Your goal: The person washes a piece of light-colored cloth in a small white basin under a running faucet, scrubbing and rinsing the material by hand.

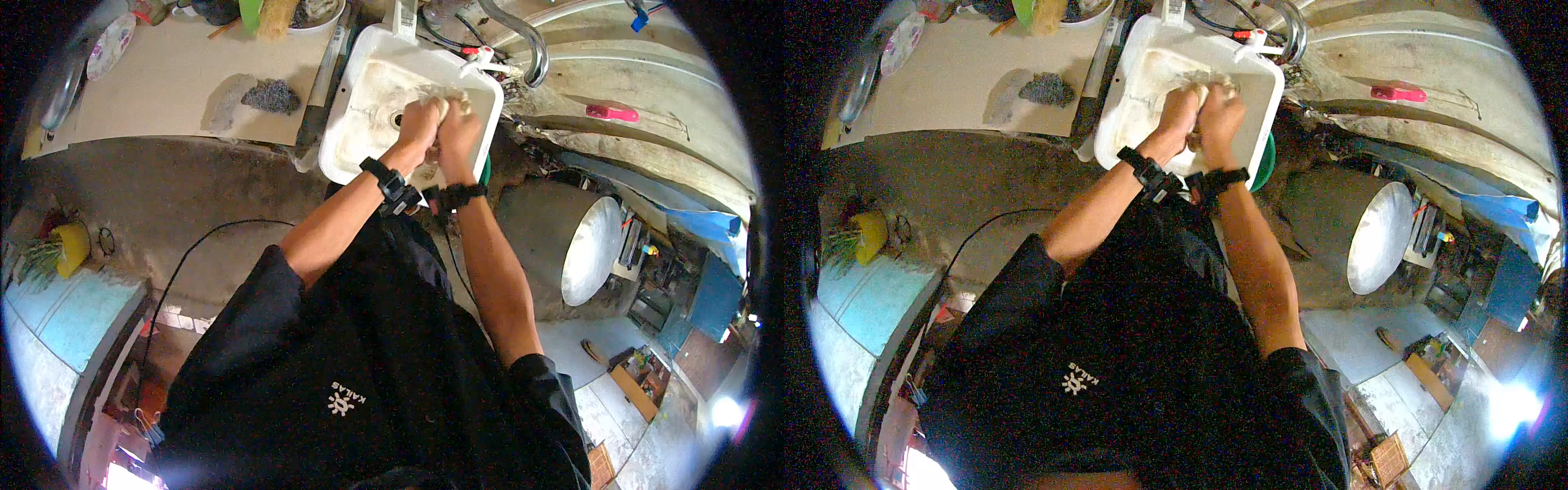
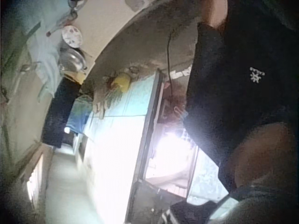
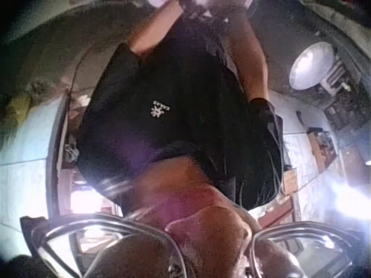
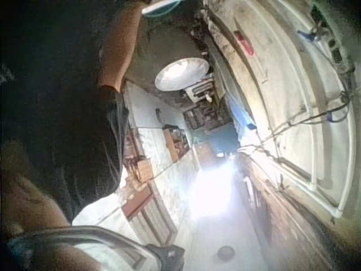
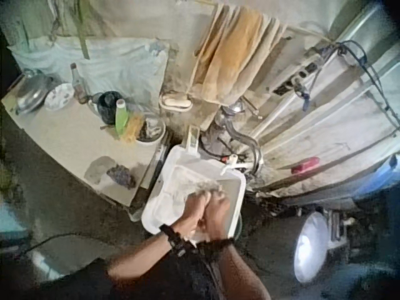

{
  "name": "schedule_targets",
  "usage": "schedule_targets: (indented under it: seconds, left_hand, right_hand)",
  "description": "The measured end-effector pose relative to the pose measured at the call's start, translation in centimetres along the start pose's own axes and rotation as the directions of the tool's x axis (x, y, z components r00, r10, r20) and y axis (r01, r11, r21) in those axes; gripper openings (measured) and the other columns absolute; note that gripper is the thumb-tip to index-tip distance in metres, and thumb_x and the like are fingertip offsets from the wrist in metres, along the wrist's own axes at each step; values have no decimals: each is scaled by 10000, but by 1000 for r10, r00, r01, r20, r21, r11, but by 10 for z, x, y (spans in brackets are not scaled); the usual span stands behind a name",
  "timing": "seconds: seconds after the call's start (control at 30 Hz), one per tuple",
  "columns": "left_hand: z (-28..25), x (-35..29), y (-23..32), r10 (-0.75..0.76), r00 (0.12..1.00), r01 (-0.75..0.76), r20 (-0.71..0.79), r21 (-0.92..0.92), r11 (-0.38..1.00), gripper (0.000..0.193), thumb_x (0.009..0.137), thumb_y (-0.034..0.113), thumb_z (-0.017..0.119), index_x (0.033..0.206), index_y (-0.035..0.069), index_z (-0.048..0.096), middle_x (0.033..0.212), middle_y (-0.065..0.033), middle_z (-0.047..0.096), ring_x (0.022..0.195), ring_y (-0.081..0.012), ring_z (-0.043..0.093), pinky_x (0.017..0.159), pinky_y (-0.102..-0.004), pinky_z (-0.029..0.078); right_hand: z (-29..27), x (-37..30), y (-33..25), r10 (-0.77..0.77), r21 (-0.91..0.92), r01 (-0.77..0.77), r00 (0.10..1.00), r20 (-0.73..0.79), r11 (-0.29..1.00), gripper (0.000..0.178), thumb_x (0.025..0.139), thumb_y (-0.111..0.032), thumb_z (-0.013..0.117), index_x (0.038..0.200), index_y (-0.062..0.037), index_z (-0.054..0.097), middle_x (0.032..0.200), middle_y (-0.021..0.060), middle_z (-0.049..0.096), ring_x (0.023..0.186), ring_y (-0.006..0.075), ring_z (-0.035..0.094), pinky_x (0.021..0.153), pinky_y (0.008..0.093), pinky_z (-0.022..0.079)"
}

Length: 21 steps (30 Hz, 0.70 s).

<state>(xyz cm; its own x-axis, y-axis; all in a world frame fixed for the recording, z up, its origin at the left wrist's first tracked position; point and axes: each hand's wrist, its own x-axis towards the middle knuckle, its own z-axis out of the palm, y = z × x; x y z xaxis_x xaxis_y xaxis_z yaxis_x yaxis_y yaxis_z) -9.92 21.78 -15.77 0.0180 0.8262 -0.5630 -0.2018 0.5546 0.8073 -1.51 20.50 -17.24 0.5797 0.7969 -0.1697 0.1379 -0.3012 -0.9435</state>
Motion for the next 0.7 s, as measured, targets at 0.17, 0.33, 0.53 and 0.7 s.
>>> schedule_targets:
  seconds: [0.17, 0.33, 0.53, 0.7]
  left_hand:
    - [0, -6, 14, -58, 998, 55, -34, -92, 994, 435, 986, 296, 569, 877, -112, 675, 753, -174, 689, 704, -272, 666, 659, -474, 495]
    - [13, 4, 10, -75, 995, 71, 63, 65, 995, 413, 1055, 327, 494, 1004, -39, 679, 830, -133, 685, 652, -253, 642, 532, -453, 494]
    - [10, -9, 11, -235, 969, 247, 77, -275, 929, 399, 1086, 387, 498, 1088, 29, 674, 964, -89, 696, 801, -223, 661, 653, -435, 545]
    - [-2, 26, -19, -64, 964, 198, 260, -534, 822, 266, 1001, 343, 607, 1040, 94, 691, 901, -84, 685, 755, -210, 663, 620, -439, 554]
  right_hand:
    - [3, -16, 10, -109, -54, 108, 994, -29, 993, 343, 945, -222, 662, 988, 116, 702, 805, 171, 729, 719, 255, 666, 666, 446, 525]
    - [-7, 16, -5, -1, -79, -1, 1000, -23, 997, 387, 960, -253, 641, 1003, 128, 694, 851, 244, 738, 779, 330, 706, 719, 486, 535]
    - [-16, 3, -9, -288, -174, 307, 949, 125, 936, 301, 941, -202, 636, 1004, 82, 712, 815, 286, 715, 779, 407, 717, 734, 515, 530]
    - [-23, -19, 27, -365, -267, 431, 893, 262, 862, 286, 895, -168, 646, 1021, 77, 722, 827, 330, 708, 837, 510, 716, 772, 568, 540]
